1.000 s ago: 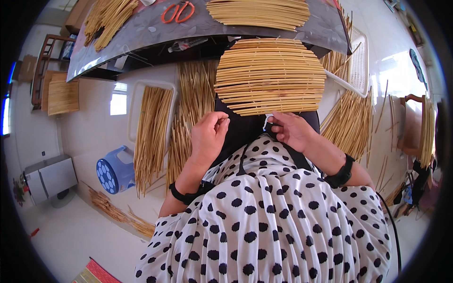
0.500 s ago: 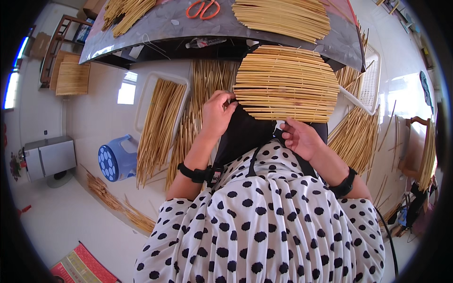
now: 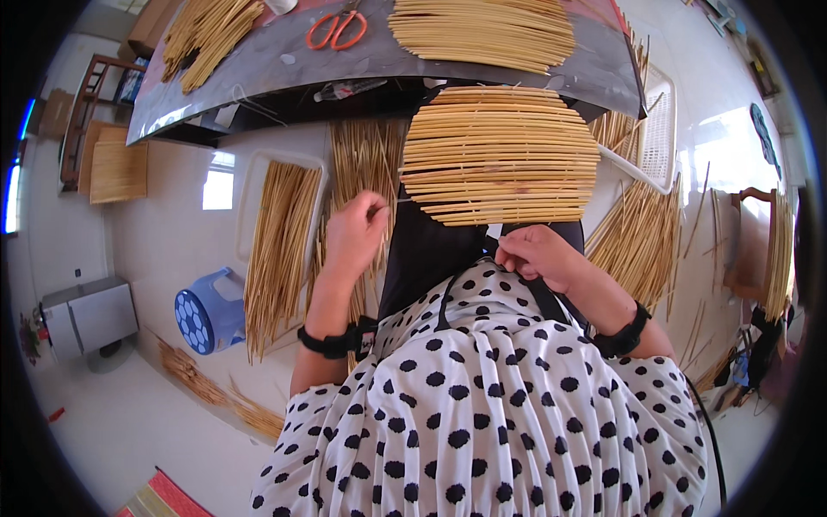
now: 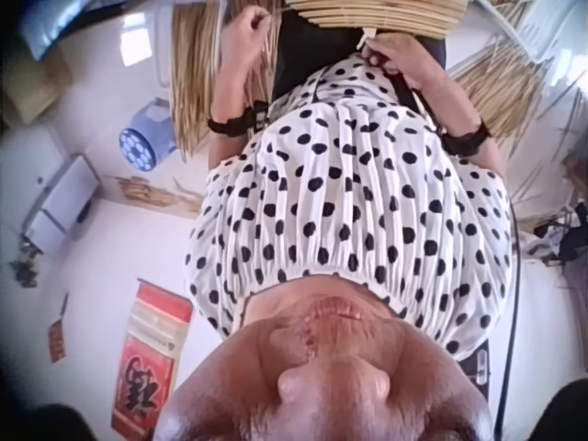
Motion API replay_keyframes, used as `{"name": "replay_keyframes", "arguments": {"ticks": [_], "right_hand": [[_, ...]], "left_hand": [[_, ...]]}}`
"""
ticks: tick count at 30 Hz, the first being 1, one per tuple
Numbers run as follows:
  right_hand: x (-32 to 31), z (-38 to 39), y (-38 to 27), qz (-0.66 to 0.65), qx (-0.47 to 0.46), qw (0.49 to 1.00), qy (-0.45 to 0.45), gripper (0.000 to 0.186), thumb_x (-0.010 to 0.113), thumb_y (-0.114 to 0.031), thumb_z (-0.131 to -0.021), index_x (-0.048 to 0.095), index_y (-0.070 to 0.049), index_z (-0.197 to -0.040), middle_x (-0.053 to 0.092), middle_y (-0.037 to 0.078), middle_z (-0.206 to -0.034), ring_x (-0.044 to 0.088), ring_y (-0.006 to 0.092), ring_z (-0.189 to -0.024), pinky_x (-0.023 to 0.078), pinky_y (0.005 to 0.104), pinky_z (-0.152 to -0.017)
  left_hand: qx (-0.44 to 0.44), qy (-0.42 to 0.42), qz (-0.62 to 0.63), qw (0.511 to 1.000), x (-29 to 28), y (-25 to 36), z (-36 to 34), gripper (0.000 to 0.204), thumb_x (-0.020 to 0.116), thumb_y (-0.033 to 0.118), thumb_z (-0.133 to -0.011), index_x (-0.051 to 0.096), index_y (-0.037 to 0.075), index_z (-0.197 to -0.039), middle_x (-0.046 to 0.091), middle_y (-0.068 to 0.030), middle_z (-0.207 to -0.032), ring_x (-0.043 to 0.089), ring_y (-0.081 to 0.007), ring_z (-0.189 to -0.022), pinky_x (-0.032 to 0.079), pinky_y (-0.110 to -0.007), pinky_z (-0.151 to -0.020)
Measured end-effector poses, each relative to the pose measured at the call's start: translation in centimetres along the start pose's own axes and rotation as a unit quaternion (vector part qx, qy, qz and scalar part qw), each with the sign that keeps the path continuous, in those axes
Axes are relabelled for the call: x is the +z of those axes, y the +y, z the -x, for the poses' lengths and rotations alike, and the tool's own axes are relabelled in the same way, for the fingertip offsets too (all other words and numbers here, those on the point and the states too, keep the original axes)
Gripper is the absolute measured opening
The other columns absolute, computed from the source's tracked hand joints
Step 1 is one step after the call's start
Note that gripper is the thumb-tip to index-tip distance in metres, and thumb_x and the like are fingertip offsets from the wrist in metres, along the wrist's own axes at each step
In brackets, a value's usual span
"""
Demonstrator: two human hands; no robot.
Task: The person is weaving bamboo sticks together using white thread and scissors.
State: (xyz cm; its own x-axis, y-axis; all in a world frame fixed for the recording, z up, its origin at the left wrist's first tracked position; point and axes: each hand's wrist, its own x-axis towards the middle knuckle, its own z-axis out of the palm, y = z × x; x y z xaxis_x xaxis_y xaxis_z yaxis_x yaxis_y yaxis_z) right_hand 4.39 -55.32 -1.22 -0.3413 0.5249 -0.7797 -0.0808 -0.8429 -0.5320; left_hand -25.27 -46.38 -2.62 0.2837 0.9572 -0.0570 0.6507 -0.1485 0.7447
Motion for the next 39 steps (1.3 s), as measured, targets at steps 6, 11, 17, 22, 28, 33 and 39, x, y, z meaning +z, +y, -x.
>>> {"name": "replay_keyframes", "arguments": {"ticks": [6,11,17,22,28,33,39], "right_hand": [[2.2,3.4,-2.9,0.218,-0.293,0.931,-0.010,0.017,0.059,-0.007,-0.092,0.064,0.000,-0.107,0.065,0.002,-0.091,0.057,0.0079,-0.072,0.047,0.0223,-0.068],[5.7,3.0,-4.1,0.203,-0.404,0.888,-0.087,0.028,0.061,-0.004,-0.090,0.060,-0.002,-0.118,0.066,0.005,-0.098,0.061,0.0127,-0.075,0.049,0.0261,-0.072],[6.9,1.5,-4.0,0.271,-0.429,0.858,-0.081,0.014,0.060,-0.006,-0.092,0.064,0.001,-0.104,0.066,0.011,-0.087,0.065,0.0193,-0.078,0.051,0.0311,-0.071],[7.2,0.6,-3.9,0.255,-0.453,0.852,-0.068,0.012,0.062,-0.006,-0.091,0.065,0.001,-0.100,0.065,0.011,-0.087,0.064,0.0216,-0.075,0.051,0.0319,-0.069],[6.0,-1.2,-4.3,0.334,-0.475,0.814,-0.001,0.017,0.064,-0.004,-0.087,0.063,0.000,-0.104,0.065,0.012,-0.087,0.063,0.0242,-0.074,0.051,0.0324,-0.069],[5.0,-1.9,-4.2,0.298,-0.438,0.845,0.074,0.029,0.063,-0.001,-0.086,0.060,-0.002,-0.115,0.065,0.013,-0.099,0.066,0.0212,-0.078,0.054,0.0296,-0.073],[2.9,-1.4,-4.6,0.260,-0.438,0.849,0.141,0.021,0.063,-0.002,-0.087,0.063,0.000,-0.108,0.066,0.010,-0.094,0.063,0.0167,-0.073,0.051,0.0273,-0.068]], "left_hand": [[0.030,-0.014,-0.106,0.994,-4.5,3.8,3.0,0.005,0.068,0.007,-0.076,0.065,0.005,-0.079,0.061,-0.0090,-0.072,0.060,-0.0257,-0.066,0.047,-0.038,-0.060],[0.163,-0.077,-0.009,0.984,-4.4,9.9,3.8,0.011,0.074,0.001,-0.070,0.065,0.004,-0.077,0.060,-0.0065,-0.071,0.058,-0.0208,-0.064,0.045,-0.032,-0.059],[0.160,-0.044,0.169,0.972,-3.9,10.9,3.4,0.017,0.080,0.002,-0.071,0.064,0.002,-0.077,0.060,-0.0056,-0.072,0.056,-0.0155,-0.066,0.044,-0.026,-0.058],[0.034,-0.054,0.453,0.889,-2.3,9.8,3.9,0.021,0.077,0.013,-0.082,0.059,0.003,-0.086,0.060,-0.0065,-0.073,0.058,-0.0148,-0.067,0.046,-0.025,-0.057],[0.047,0.074,0.557,0.826,-5.3,6.1,2.7,0.018,0.061,0.020,-0.095,0.054,0.004,-0.098,0.055,-0.0042,-0.071,0.054,-0.0131,-0.052,0.044,-0.023,-0.047],[0.097,0.164,0.563,0.804,-12.5,0.4,2.6,0.014,0.052,0.026,-0.101,0.056,0.013,-0.105,0.053,0.0014,-0.076,0.045,-0.0054,-0.061,0.039,-0.018,-0.053],[0.098,0.330,0.544,0.765,-22.9,-3.9,6.7,0.016,0.056,0.023,-0.099,0.055,0.008,-0.104,0.054,0.0010,-0.075,0.049,-0.0059,-0.065,0.041,-0.021,-0.054]]}}
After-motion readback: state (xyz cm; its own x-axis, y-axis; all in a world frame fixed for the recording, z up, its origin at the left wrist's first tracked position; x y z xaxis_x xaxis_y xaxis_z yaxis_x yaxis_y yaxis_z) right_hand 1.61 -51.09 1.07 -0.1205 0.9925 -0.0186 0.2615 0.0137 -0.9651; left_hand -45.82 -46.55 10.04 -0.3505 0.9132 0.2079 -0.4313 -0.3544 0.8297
